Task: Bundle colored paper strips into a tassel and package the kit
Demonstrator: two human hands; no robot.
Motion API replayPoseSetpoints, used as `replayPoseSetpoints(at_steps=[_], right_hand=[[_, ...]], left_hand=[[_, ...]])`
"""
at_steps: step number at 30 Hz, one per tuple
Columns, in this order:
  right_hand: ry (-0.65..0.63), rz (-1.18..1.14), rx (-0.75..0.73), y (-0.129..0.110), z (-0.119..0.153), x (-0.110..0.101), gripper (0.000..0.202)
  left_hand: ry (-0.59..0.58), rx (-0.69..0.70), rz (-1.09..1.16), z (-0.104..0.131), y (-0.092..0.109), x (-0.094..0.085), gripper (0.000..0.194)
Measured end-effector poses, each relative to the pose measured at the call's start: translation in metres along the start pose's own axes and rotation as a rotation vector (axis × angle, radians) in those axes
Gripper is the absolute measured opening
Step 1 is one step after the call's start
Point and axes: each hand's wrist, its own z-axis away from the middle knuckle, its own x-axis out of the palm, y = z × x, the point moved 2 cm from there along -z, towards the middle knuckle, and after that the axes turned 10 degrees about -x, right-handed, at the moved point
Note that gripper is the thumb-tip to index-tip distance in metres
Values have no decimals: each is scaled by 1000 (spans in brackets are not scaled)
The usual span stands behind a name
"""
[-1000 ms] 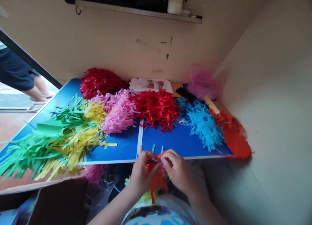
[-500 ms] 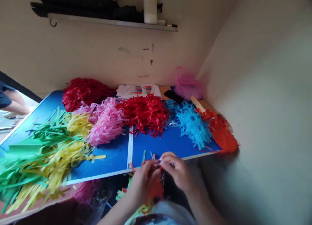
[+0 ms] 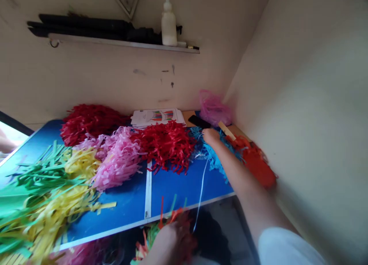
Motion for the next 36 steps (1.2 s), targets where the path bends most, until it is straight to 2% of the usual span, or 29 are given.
replayPoseSetpoints(at_steps=[2, 4, 8, 12, 14, 16, 18, 19, 21, 23, 25, 27, 29, 31, 34, 36], right_hand=[[-43, 157, 31, 1, -14, 14, 30], [-56, 282, 32, 6, -15, 13, 29], [11, 445, -58, 9, -7, -13, 21], [79, 482, -187, -13, 15, -31, 28], [86, 485, -264, -32, 41, -28, 28], [47, 462, -383, -52, 79, -18, 24], [-91, 337, -580, -68, 124, -3, 18], [-198, 212, -690, -74, 146, 5, 17], [-349, -91, -782, -80, 185, 19, 15], [-404, -439, -653, -77, 209, 32, 11], [-367, -847, -348, -68, 219, 49, 14], [-280, -1229, 4, -58, 225, 69, 29], [-234, -1434, 226, -54, 232, 90, 39], [-253, -1406, 229, -57, 240, 103, 40], [-236, -1134, 41, -64, 247, 108, 25], [-178, -984, -51, -66, 248, 107, 17]], left_hand=[[-14, 63, -10, -2, 0, 1, 10], [-1, 101, -40, -2, -4, 0, 18], [71, 168, -116, 3, -9, -6, 24], [106, 269, -112, 4, 12, -31, 24], [203, 313, -64, 3, 30, -51, 27], [395, 325, -9, 2, 45, -71, 31], [623, 302, 28, 5, 54, -87, 34], [695, 284, 42, 7, 56, -92, 34], [704, 217, 77, 10, 55, -94, 33], [602, 80, 138, 11, 51, -90, 31], [543, -82, 229, 13, 44, -84, 30], [550, -189, 354, 15, 38, -80, 33], [548, -225, 472, 17, 33, -76, 36], [517, -247, 556, 18, 29, -72, 38], [479, -280, 591, 18, 23, -68, 40], [491, -258, 522, 19, 20, -69, 36]])
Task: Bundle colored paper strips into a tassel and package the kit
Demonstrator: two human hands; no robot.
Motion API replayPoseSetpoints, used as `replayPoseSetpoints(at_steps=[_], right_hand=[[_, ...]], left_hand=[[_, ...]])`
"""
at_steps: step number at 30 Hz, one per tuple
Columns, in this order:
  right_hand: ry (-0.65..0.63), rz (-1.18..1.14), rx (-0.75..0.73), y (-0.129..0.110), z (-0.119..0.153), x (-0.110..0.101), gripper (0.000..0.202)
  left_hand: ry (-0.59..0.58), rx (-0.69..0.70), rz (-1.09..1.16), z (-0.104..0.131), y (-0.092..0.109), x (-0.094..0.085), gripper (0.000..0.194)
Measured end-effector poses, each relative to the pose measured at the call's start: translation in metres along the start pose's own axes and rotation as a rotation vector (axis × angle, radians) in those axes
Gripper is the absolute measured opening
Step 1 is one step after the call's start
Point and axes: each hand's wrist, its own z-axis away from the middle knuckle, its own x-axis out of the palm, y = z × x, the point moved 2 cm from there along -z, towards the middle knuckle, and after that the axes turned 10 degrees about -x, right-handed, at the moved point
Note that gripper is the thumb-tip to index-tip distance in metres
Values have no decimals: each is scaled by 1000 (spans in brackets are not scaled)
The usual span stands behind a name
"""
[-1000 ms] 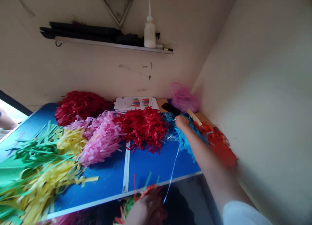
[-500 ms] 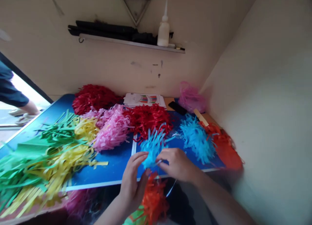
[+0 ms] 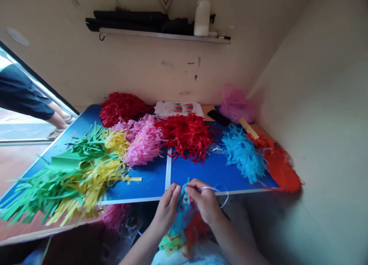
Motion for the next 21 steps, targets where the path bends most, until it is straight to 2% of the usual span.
replayPoseSetpoints(at_steps=[2, 4, 6, 10, 15, 17, 21], right_hand=[[44, 86, -57, -2, 0, -1, 15], [88, 120, -69, -1, 0, -1, 15], [91, 66, -8, 3, 1, 0, 17], [13, -127, 122, 9, 3, 2, 21], [-16, -82, 97, 5, -1, -5, 17], [-21, 3, 39, 2, -2, -6, 15], [77, 229, -134, -2, -1, -7, 15]], left_hand=[[41, 82, -88, 1, 1, -4, 29], [54, 106, -123, 1, 2, -8, 23], [22, 44, -65, 0, 2, -10, 23], [-65, -117, 148, -2, -3, -6, 27], [-114, -177, 216, -3, -8, -2, 27], [-74, -91, 146, -3, -8, -1, 22], [90, 200, -26, 2, -7, 0, 15]])
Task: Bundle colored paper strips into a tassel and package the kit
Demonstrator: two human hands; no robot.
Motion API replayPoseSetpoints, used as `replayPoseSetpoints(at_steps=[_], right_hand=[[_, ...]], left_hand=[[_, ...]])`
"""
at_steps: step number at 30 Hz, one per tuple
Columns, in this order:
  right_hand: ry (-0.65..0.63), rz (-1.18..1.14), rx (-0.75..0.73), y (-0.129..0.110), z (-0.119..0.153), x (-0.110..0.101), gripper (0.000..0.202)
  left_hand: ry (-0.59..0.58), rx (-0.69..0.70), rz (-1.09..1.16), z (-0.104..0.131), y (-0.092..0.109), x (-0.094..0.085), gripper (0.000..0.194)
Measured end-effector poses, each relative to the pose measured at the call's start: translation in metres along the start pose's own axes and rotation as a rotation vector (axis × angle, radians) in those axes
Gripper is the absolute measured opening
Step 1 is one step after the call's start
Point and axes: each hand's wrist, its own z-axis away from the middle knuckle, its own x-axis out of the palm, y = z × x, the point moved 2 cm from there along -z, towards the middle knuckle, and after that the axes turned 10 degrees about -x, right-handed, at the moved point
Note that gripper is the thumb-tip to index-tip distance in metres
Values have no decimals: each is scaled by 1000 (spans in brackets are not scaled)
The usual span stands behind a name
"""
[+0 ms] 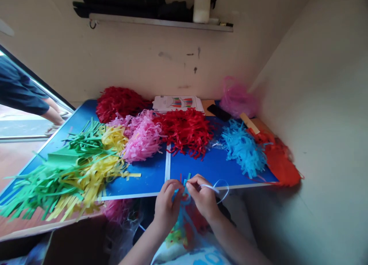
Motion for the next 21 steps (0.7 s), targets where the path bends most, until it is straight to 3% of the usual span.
replayPoseSetpoints(at_steps=[1, 3, 5, 7, 11, 14, 18, 21], right_hand=[[4, -15, 18, 1, 1, 1, 16], [-61, -184, 153, 6, 3, 4, 18], [-150, -377, 281, 11, 5, 8, 24], [-155, -363, 261, 13, 5, 8, 26], [-7, -34, 57, 10, 5, 1, 19], [-75, -208, 165, 8, 8, 1, 20], [-192, -416, 245, 5, 9, 0, 20], [-161, -299, 215, 5, 9, -1, 18]], left_hand=[[18, 3, 19, 1, 0, 1, 15], [-14, -141, 178, 3, 0, 2, 18], [-148, -389, 418, 4, -1, 5, 24], [-257, -541, 581, 4, 0, 7, 30], [-190, -414, 451, 2, 4, 5, 31], [-198, -466, 458, 4, 3, 5, 28], [-329, -636, 603, 5, 2, 6, 31], [-309, -523, 488, 5, 2, 5, 30]])
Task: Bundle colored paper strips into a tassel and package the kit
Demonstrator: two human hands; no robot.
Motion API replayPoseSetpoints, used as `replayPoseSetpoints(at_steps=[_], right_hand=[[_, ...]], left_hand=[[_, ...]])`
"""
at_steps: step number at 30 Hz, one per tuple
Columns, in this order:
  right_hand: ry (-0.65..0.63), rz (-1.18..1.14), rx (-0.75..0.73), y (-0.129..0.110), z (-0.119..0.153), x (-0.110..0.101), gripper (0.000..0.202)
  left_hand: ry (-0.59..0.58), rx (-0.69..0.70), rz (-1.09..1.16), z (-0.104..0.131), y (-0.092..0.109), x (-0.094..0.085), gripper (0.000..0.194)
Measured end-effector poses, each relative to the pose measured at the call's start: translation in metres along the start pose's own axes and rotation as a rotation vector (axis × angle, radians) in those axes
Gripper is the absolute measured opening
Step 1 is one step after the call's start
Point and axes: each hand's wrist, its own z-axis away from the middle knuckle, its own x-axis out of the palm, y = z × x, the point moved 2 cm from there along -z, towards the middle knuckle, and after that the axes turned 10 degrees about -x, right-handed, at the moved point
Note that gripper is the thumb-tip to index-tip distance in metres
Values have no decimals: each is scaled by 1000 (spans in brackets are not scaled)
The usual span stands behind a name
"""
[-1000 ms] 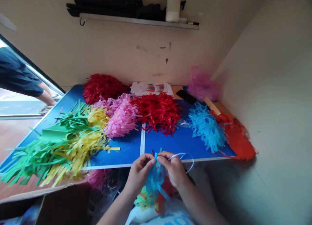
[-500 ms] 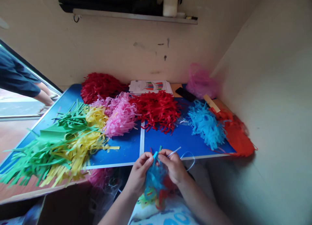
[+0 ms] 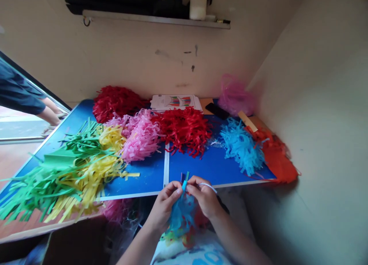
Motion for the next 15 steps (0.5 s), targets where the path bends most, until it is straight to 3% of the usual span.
replayPoseSetpoints(at_steps=[3, 5, 9, 13, 15], right_hand=[[95, 154, -88, 3, 0, 0, 15], [127, 250, -175, 6, 0, 0, 15], [64, 177, -81, 16, -5, -8, 19], [84, 295, -102, 13, -7, -22, 33], [-39, 357, -87, 7, -3, -20, 41]], left_hand=[[89, 264, -295, 1, 0, 0, 23], [114, 314, -423, 1, -3, -1, 20], [68, 165, -344, -2, -4, -6, 23], [26, -150, 126, -7, 0, -12, 31], [-33, -245, 273, -8, 1, -12, 34]])
